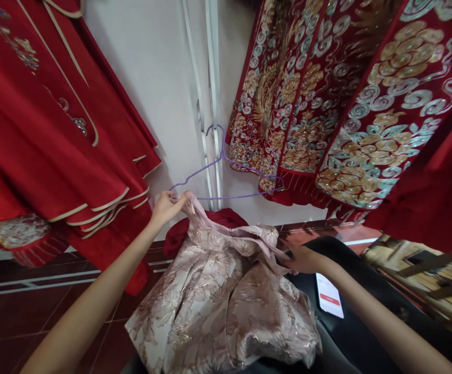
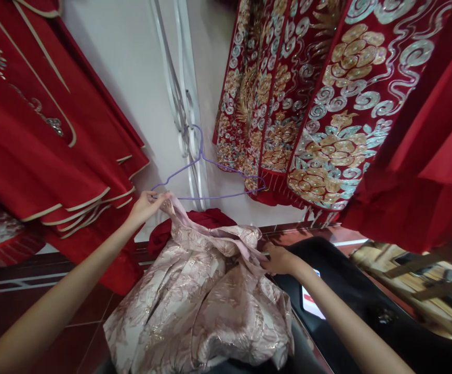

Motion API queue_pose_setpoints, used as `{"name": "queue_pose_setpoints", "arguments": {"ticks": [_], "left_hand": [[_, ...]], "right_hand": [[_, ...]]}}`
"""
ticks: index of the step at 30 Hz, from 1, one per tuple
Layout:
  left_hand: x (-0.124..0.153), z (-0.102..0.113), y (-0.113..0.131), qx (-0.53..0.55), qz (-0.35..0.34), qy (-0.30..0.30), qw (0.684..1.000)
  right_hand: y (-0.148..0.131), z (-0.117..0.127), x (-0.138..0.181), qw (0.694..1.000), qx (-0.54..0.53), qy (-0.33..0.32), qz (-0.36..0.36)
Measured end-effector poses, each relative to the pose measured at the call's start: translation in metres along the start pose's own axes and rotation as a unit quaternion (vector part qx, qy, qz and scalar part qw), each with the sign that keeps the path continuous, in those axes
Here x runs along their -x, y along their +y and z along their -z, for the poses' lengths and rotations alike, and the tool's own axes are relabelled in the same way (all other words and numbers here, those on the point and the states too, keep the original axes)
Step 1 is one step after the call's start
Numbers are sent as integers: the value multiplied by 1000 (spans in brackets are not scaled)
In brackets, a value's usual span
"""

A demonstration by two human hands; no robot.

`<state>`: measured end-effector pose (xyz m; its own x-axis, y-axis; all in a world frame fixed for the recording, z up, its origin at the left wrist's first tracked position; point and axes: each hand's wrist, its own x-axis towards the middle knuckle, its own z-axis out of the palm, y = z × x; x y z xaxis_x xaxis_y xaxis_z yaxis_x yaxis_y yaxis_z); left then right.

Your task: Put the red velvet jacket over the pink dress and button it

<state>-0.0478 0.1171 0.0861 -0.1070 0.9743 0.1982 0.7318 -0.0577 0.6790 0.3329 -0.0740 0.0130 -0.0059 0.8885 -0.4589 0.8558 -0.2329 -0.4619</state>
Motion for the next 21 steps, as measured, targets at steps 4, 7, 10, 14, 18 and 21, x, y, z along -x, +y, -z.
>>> {"name": "queue_pose_setpoints", "arguments": {"ticks": [4, 7, 10, 14, 18, 21], "left_hand": [[9, -4, 10, -2, -59, 3, 998], [21, 0, 25, -58, -189, 106, 975], [32, -2, 50, -115, -338, 94, 929], [40, -34, 82, -129, -483, -78, 862], [51, -82, 92, -142, -505, -113, 844], [60, -97, 85, -161, -480, -102, 856]], "right_hand": [[10, 6, -2, 996, -69, -36, -34], [11, 17, -1, 975, -215, 34, -53], [-3, 33, 6, 893, -444, 57, 41], [-38, 61, 11, 741, -647, 136, 118], [-59, 70, 6, 665, -708, 190, 140], [-60, 61, 2, 649, -705, 253, 136]]}}
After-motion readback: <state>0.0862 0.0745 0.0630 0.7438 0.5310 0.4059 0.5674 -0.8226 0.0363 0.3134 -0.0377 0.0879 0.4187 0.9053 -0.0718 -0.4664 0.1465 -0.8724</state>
